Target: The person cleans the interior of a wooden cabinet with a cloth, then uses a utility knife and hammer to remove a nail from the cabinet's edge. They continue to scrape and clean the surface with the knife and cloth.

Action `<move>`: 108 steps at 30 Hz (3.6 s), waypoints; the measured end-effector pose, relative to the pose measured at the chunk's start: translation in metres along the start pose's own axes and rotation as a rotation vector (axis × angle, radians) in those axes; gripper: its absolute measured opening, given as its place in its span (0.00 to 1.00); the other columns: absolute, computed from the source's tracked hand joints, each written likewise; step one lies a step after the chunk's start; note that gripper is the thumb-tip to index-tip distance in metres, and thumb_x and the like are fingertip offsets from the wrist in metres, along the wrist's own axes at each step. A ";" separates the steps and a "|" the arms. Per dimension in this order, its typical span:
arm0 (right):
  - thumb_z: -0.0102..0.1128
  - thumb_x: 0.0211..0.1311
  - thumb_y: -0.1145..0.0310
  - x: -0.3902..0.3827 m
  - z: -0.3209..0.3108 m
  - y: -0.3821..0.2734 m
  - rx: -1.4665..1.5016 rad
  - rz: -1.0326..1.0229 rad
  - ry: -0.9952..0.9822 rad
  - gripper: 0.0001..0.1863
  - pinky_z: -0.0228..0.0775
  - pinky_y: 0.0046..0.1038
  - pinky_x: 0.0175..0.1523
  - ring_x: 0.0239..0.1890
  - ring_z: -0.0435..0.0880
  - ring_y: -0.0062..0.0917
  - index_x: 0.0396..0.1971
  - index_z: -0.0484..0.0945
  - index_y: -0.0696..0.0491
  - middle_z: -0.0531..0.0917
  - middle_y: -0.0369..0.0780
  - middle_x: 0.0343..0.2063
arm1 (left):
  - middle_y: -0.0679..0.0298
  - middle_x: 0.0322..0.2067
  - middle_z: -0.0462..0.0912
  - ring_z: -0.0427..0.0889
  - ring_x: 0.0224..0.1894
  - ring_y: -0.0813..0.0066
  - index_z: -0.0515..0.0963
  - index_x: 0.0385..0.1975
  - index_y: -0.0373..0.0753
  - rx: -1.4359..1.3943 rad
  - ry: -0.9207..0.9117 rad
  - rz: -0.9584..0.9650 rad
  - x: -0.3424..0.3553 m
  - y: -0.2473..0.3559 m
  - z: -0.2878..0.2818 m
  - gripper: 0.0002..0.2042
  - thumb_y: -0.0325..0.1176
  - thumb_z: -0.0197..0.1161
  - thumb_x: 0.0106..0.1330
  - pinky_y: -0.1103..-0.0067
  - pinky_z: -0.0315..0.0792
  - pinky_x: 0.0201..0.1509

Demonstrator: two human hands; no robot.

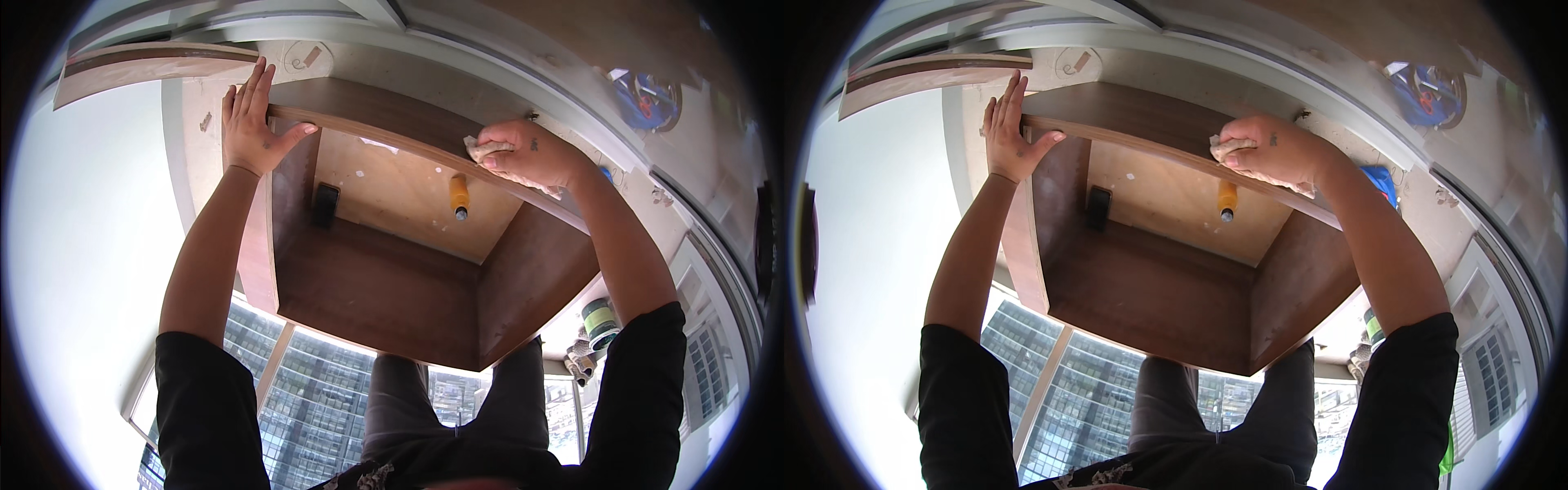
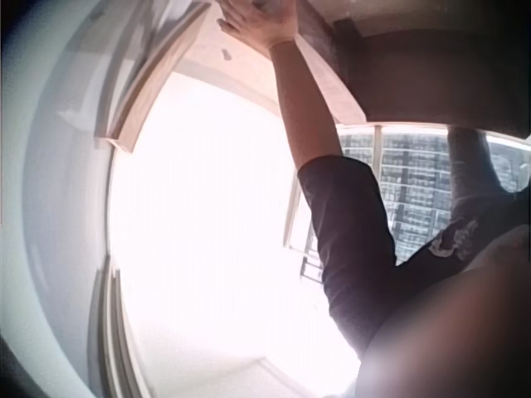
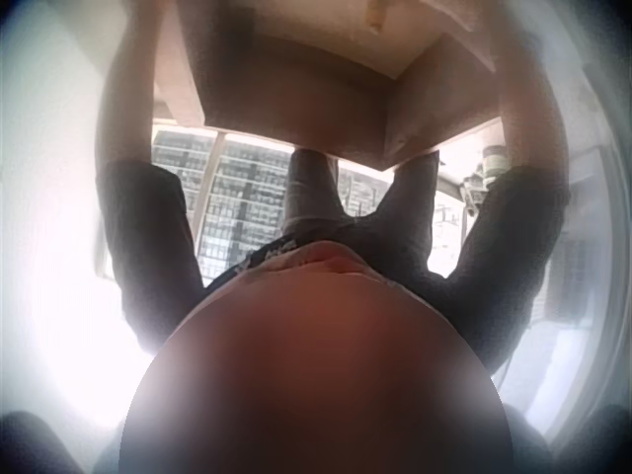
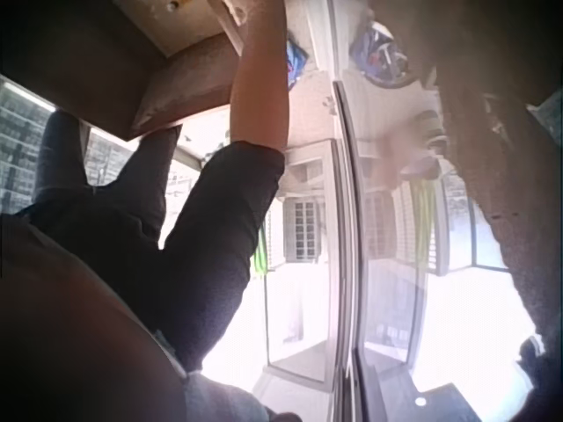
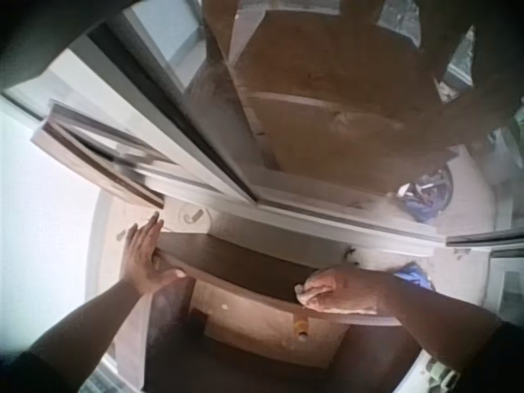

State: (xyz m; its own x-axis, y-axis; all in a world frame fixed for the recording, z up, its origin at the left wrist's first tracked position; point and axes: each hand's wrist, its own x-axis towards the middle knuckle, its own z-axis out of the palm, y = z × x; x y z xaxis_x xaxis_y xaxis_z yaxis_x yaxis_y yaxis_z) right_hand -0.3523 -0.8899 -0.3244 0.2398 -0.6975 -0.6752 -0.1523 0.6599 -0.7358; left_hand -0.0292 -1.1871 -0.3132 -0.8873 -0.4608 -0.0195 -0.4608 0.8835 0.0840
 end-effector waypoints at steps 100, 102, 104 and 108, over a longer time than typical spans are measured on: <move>0.69 0.59 0.80 -0.200 -0.035 0.118 0.446 0.546 0.209 0.19 0.77 0.24 0.56 0.47 0.84 0.24 0.51 0.80 0.61 0.84 0.40 0.45 | 0.67 0.75 0.62 0.64 0.74 0.63 0.59 0.75 0.51 0.019 0.051 0.096 0.001 -0.006 0.015 0.47 0.69 0.63 0.58 0.55 0.49 0.79; 0.69 0.60 0.76 -0.177 -0.032 0.121 0.430 0.419 0.189 0.18 0.77 0.24 0.55 0.47 0.83 0.23 0.51 0.81 0.60 0.84 0.40 0.45 | 0.68 0.75 0.62 0.65 0.74 0.63 0.59 0.75 0.51 0.025 0.054 0.100 0.001 -0.006 0.015 0.47 0.70 0.63 0.58 0.55 0.49 0.79; 0.68 0.62 0.72 -0.132 -0.021 0.087 0.302 0.309 0.144 0.18 0.76 0.25 0.54 0.46 0.82 0.23 0.51 0.81 0.58 0.85 0.40 0.44 | 0.68 0.75 0.62 0.65 0.74 0.62 0.60 0.75 0.51 0.027 0.061 0.109 0.000 -0.009 0.016 0.47 0.70 0.62 0.58 0.55 0.49 0.79; 0.68 0.64 0.64 -0.090 0.001 0.036 0.262 0.185 0.135 0.18 0.73 0.26 0.53 0.45 0.81 0.23 0.51 0.81 0.56 0.85 0.38 0.42 | 0.67 0.75 0.62 0.64 0.74 0.61 0.60 0.75 0.51 -0.008 0.064 0.114 0.000 -0.010 0.020 0.47 0.71 0.62 0.58 0.54 0.48 0.79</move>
State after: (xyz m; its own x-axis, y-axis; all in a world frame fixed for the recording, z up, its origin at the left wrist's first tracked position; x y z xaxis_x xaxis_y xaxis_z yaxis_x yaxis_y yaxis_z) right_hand -0.3782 -0.8033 -0.2899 0.0994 -0.5786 -0.8095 0.0746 0.8156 -0.5738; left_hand -0.0250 -1.1942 -0.3336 -0.9306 -0.3618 0.0547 -0.3563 0.9300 0.0898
